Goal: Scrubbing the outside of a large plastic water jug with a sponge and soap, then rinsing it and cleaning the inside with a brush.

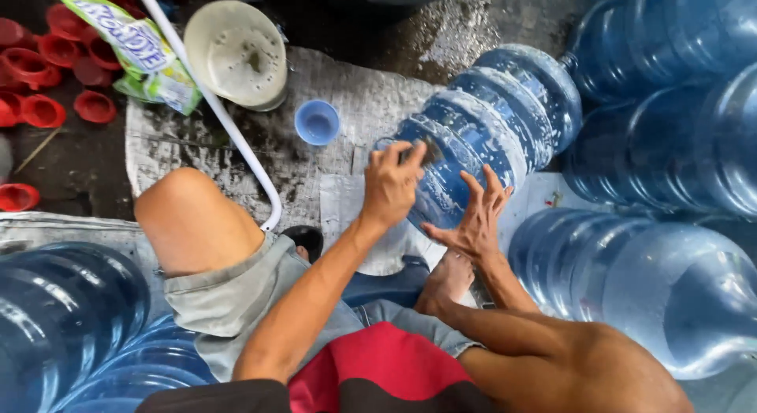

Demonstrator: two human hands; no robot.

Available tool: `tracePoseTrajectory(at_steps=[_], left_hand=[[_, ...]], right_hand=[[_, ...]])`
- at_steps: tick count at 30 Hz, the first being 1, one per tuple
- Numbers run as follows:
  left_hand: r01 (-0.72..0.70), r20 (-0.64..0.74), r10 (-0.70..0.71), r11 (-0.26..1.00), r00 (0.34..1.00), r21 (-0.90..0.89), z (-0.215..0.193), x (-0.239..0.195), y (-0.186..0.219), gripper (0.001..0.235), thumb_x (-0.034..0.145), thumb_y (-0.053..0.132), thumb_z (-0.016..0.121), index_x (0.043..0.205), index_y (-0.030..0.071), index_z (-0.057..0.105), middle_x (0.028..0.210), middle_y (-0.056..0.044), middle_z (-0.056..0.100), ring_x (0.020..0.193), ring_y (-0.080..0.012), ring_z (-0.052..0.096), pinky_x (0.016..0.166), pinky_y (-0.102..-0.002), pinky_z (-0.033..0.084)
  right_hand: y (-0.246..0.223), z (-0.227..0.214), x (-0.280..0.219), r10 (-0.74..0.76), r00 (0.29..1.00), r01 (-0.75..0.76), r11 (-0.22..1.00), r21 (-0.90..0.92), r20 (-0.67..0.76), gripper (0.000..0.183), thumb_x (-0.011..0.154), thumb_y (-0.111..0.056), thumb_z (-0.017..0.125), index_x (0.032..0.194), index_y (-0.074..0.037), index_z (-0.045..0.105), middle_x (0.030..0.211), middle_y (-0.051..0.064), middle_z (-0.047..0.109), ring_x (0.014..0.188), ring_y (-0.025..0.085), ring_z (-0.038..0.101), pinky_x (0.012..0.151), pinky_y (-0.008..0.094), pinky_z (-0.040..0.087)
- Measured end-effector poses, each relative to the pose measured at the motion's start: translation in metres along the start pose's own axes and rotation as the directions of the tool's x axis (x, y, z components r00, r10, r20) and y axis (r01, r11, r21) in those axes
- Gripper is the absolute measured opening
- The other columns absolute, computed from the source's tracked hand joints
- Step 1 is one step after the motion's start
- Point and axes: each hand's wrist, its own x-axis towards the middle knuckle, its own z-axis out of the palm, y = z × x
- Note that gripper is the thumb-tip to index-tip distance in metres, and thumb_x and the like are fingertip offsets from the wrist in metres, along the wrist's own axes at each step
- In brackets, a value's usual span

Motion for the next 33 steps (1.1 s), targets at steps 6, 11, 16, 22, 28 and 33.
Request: tracePoseTrajectory(at_steps=[6,11,16,22,28,33], left_hand=[[0.219,-0.033,-0.217,0.972,0.976,0.082,-0.008,-0.004,0.005,0.036,0.089,0.017,0.055,0.124,0.008,0.057,0.106,-0.020,0.056,0.095,-0.0389,0.058,0.086,-0.046,0.043],[0.145,-0.039,-0.145,0.989,0.989,-0.004,0.013,-0.034,-0.007,0.039,0.087,0.018,0.060,0.126,0.011,0.059,0.114,-0.018,0.055,0.099,-0.0374,0.056,0.089,-0.044,0.043],[0.265,-0.061,-0.261,0.962,0.963,0.062,0.006,-0.023,-0.032,0.039,0.089,0.019,0.056,0.127,0.009,0.058,0.107,-0.017,0.054,0.096,-0.0369,0.058,0.087,-0.047,0.041],[0.368,0.018,-0.368,0.924,0.930,-0.104,0.020,-0.058,-0.054,0.042,0.088,0.018,0.061,0.129,0.009,0.056,0.108,-0.022,0.055,0.098,-0.0420,0.057,0.088,-0.046,0.046],[0.477,0.031,-0.488,0.834,0.872,-0.277,-0.005,-0.064,0.025,0.044,0.090,0.022,0.059,0.131,0.004,0.053,0.112,-0.022,0.055,0.100,-0.0402,0.059,0.086,-0.040,0.049],[0.470,-0.107,-0.534,0.809,0.839,-0.353,0.047,-0.068,-0.063,0.064,0.083,0.014,0.069,0.139,0.002,0.040,0.110,-0.025,0.055,0.105,-0.0435,0.057,0.087,-0.041,0.051]], right_hand=[[0.010,0.021,0.007,-0.010,0.998,0.010,1.000,-0.001,-0.056,0.111,0.046,-0.068,0.079,0.139,-0.023,0.039,0.149,0.014,0.014,0.134,0.036,0.009,0.110,0.053,0.002],[0.010,0.023,0.009,-0.022,0.997,0.023,1.000,0.011,-0.080,0.109,0.046,-0.068,0.079,0.138,-0.022,0.041,0.149,0.014,0.015,0.133,0.036,0.012,0.110,0.053,0.004],[0.013,0.022,0.007,-0.012,0.996,0.014,1.000,0.028,-0.083,0.110,0.045,-0.065,0.080,0.139,-0.023,0.040,0.150,0.014,0.014,0.134,0.037,0.008,0.110,0.054,0.000],[0.016,0.022,-0.004,-0.021,0.993,0.029,0.997,0.075,-0.113,0.109,0.047,-0.069,0.080,0.137,-0.022,0.042,0.150,0.013,0.014,0.135,0.034,0.008,0.112,0.054,0.002],[0.019,0.024,0.007,-0.014,0.995,0.019,0.999,0.048,-0.103,0.114,0.044,-0.071,0.079,0.139,-0.021,0.040,0.149,0.016,0.014,0.134,0.036,0.008,0.112,0.053,0.002],[0.022,0.023,0.004,-0.011,0.993,0.019,0.997,0.071,-0.117,0.112,0.049,-0.079,0.074,0.139,-0.021,0.039,0.149,0.015,0.013,0.135,0.036,0.009,0.110,0.055,0.002]])
